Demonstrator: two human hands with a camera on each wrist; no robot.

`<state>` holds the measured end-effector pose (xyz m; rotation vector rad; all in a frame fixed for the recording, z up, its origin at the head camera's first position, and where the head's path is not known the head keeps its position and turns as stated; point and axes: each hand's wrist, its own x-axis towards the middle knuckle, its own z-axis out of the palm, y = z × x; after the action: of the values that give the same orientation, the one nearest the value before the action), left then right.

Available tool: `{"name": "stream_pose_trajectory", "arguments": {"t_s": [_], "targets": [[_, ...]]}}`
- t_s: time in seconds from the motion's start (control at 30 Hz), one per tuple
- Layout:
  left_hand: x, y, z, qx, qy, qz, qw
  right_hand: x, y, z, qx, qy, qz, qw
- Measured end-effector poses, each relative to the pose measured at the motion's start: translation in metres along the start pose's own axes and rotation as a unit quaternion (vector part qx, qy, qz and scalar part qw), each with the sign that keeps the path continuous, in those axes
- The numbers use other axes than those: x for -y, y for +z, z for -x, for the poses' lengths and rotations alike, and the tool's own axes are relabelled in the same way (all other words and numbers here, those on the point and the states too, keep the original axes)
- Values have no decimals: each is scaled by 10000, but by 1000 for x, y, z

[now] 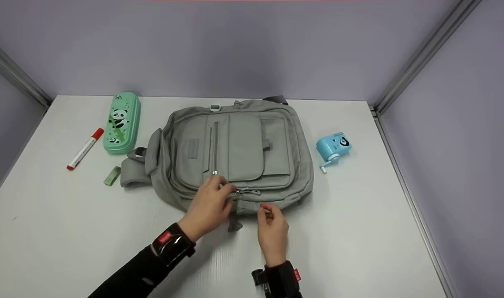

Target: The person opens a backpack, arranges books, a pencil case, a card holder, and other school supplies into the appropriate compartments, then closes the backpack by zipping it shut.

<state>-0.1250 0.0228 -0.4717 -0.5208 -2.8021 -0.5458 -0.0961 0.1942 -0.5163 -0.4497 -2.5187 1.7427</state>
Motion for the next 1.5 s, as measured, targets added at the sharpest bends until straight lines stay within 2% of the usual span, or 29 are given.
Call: {"name": "stream_pose_trajectory", "arguments": {"t_s": [0.13, 0.2, 0.33, 0.43, 0.67, 0.83, 0.9, 1.0, 1.13, 1.23, 1.3, 1.4, 1.5], "targets": [[-17, 13, -17, 435, 219, -573, 9972, -1, 6, 4, 60, -90, 1, 9999], [-22, 20, -22, 658, 211, -777, 9946, -2, 8, 5, 90, -109, -18, 9999], [-26, 32, -28, 901, 118, -984, 9910, -4, 10, 7, 163, -106, -156, 9997], [-29, 36, -30, 976, 20, -1087, 9893, -6, 10, 6, 222, -104, -266, 9993], [-36, 45, -30, 860, -107, -1470, 9853, -11, 8, 5, 273, -159, -175, 9993], [-38, 49, -32, 1070, -180, -1545, 9820, -12, 8, 6, 282, -166, -182, 9993], [-37, 48, -32, 1021, -129, -1493, 9834, -11, 7, 6, 289, -155, -215, 9992], [-34, 47, -28, 728, 46, -1353, 9881, -11, 7, 7, 290, -158, -296, 9990], [-20, 42, -19, 1, 208, -1158, 9930, -10, 9, 5, 342, -156, -473, 9982], [-7, 36, -11, -460, 177, -793, 9956, -10, 9, 4, 388, -78, -601, 9974], [3, 32, -4, -600, 131, -400, 9973, -9, 8, 3, 375, -22, -581, 9976], [17, 27, 5, -637, 21, 119, 9979, -9, 7, 2, 315, 59, -485, 9983], [29, 22, 14, -724, -76, 361, 9967, -8, 6, 0, 268, 133, -406, 9987]]}}
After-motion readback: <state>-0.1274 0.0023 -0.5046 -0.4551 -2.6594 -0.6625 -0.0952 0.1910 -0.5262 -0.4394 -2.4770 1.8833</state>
